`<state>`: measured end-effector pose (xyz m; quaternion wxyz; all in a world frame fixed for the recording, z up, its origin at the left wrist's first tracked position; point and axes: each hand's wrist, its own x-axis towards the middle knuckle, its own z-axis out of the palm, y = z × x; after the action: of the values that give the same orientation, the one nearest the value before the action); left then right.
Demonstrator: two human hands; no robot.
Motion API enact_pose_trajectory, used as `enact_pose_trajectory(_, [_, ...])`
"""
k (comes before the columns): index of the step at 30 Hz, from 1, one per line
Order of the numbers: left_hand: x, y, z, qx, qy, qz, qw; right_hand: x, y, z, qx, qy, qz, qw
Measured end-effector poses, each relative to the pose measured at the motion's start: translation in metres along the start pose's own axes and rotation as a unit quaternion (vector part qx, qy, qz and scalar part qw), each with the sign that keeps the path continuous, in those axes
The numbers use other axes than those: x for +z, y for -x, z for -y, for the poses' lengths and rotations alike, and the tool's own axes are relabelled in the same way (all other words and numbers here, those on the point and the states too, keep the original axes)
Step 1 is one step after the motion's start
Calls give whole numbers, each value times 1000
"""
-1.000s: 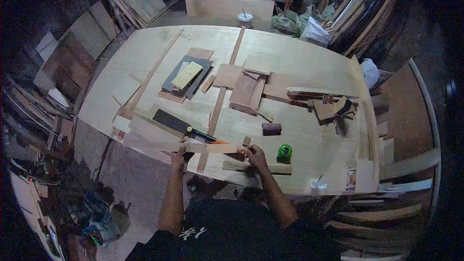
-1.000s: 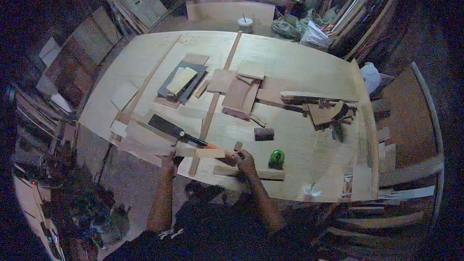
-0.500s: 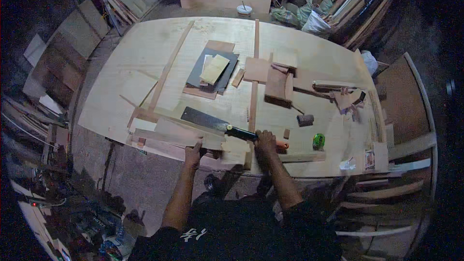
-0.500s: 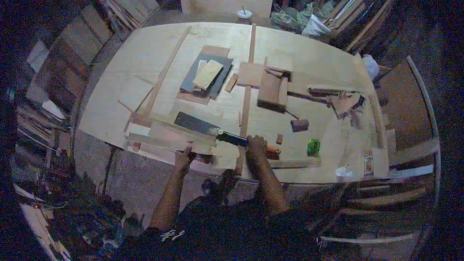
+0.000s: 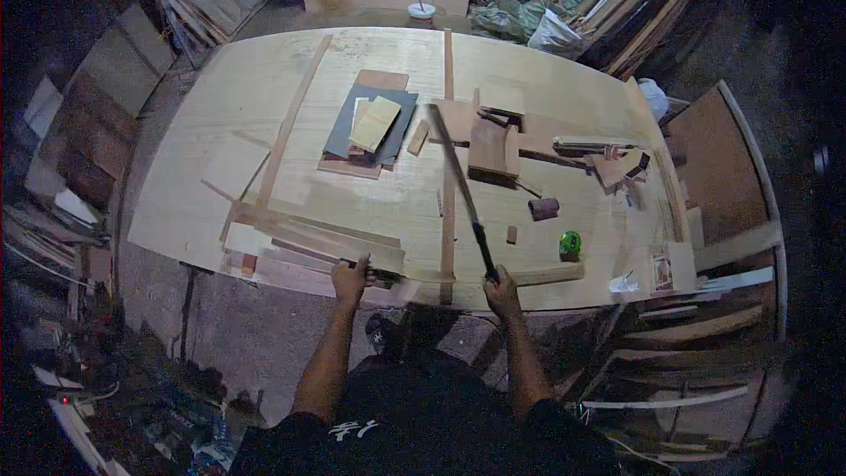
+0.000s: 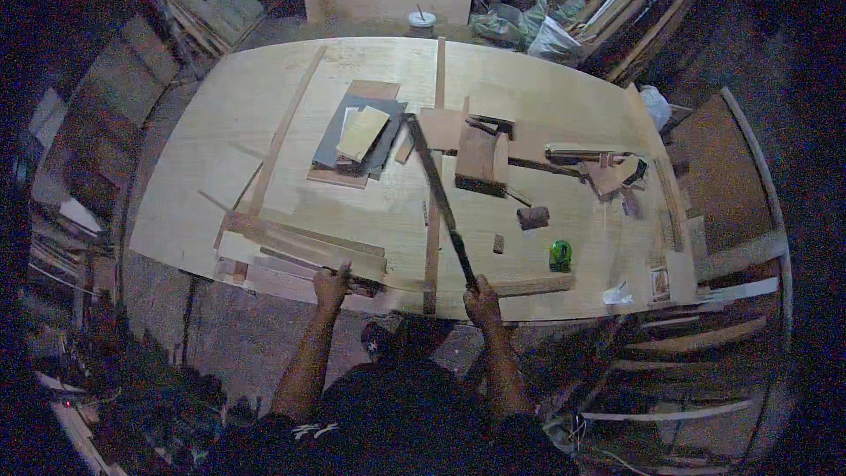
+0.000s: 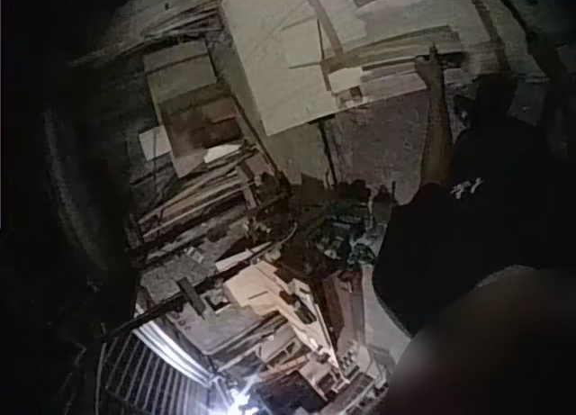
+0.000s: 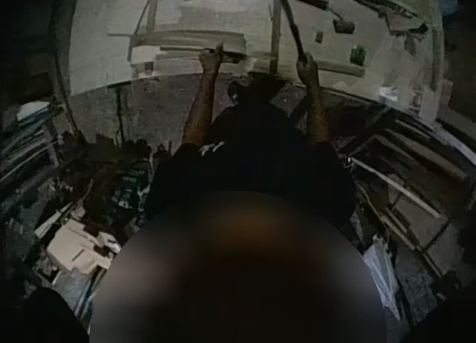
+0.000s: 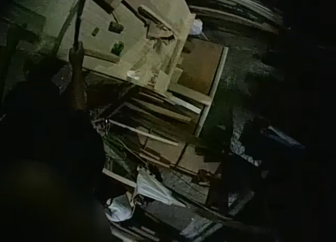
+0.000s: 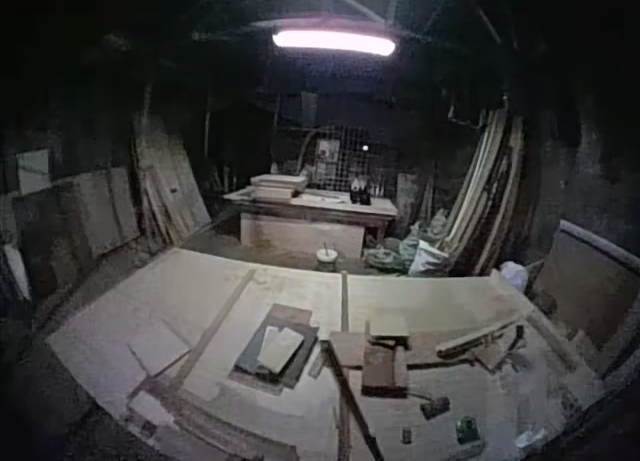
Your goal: Measuring and cutting a piece of wood using a hand saw on a workshop bench.
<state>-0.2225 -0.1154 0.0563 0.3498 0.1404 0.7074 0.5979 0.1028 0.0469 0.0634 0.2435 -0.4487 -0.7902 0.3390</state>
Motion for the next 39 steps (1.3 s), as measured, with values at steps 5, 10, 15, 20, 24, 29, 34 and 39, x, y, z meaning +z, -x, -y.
enact_pose_trajectory(5, [4,-14,13,-8,-483,23,875,2,24,-39,88,-81,-6,993])
enact_pose_trajectory(10, [5,26,-48,217,-489,-10,845,-11,32,-29,94,-185,106,972])
enact_pose_trajectory(15, [15,12,-56,471,-519,152,697,-20,48,2,120,-103,111,981])
enact_pose_trajectory(20, [16,-15,-55,433,-456,277,727,-22,65,28,64,-262,138,953])
enact_pose_trajectory(24, [27,-33,-49,426,-433,329,723,-6,79,34,12,-172,45,984])
enact_pose_trajectory(29, [33,-42,-38,479,-409,313,710,28,107,90,183,-97,4,978])
enact_pose_trajectory(34, [21,-48,-33,486,-404,320,706,70,128,186,54,25,-98,993])
enact_pose_trajectory(39, [22,-39,-27,511,-383,271,720,107,156,201,355,-508,-17,784])
